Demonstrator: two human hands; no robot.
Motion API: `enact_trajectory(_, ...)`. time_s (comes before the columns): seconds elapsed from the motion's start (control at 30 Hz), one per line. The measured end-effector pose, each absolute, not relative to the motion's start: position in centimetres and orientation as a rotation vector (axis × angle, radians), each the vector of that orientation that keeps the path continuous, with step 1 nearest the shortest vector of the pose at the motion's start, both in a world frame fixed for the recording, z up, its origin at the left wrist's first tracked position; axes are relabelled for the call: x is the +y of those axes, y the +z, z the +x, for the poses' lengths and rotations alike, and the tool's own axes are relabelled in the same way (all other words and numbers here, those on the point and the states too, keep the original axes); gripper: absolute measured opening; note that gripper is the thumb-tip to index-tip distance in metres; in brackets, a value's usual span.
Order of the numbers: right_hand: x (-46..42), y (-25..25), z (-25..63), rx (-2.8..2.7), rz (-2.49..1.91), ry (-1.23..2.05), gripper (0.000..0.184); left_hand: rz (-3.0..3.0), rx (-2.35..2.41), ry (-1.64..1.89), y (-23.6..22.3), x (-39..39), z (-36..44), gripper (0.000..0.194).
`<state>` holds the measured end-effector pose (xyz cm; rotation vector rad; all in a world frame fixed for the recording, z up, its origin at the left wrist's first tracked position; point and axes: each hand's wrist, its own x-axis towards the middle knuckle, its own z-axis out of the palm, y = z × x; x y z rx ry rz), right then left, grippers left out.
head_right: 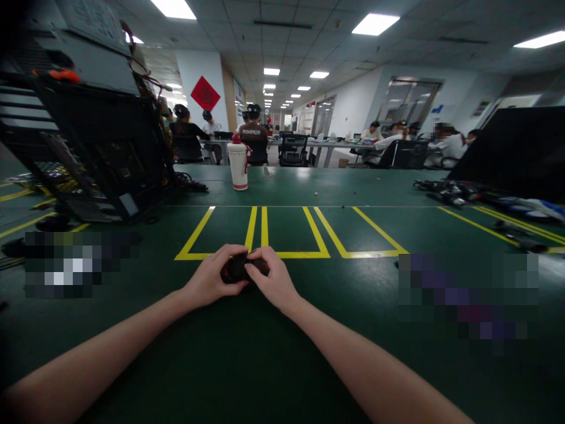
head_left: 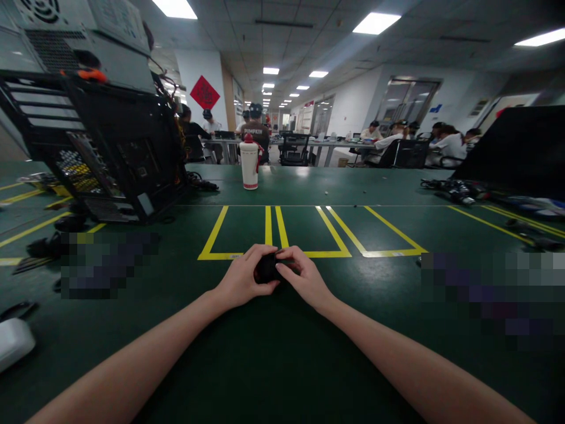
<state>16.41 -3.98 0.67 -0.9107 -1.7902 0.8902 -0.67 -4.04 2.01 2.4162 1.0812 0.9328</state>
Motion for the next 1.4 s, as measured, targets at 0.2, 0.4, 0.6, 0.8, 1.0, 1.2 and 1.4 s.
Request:
enact_trajectory(0.2, -4.0, 0.6, 16.3, -1.758, -0.963, 0.953, 0.023, 2.407, 1.084, 0.898, 2.5, -4.2, -0.6, 0.054)
enact_trajectory(0.4, -4.1, 0.7, 16.4, -1.778, -0.969, 0.974, 0.017, 2.397, 1.059, 0.853, 2.8, -4.4, -0.7, 0.052)
enact_trajectory(0.6, -3.9, 0.4, 16.5, -1.750, -0.937, 0.967, 0.013, 2.412, 1.064, 0.865, 2.7, -4.4, -0.8, 0.053)
enact_trajectory(0.8, -4.3, 0.1, 16.4, -1.684, -0.972, 1.039, 0.026, 2.427, 1.073, 0.924, 1.9, -4.0, -0.7, 0.055)
enact_trajectory(1.0, -5.0, 0.3, 16.5, -1.672, -0.930, 1.116, 0.026, 2.419, 1.107, 0.950, 1.7, -4.0, -0.6, 0.055)
enact_trajectory(1.2, -4.8, 0.4, 16.5, -1.633, -0.876, 1.158, 0.019, 2.407, 1.086, 0.933, 1.9, -4.1, -0.6, 0.055)
enact_trajectory(1.4, -4.5, 0.4, 16.8, -1.616, -0.940, 1.179, 0.029, 2.414, 1.082, 0.946, 1.7, -4.1, -0.6, 0.056)
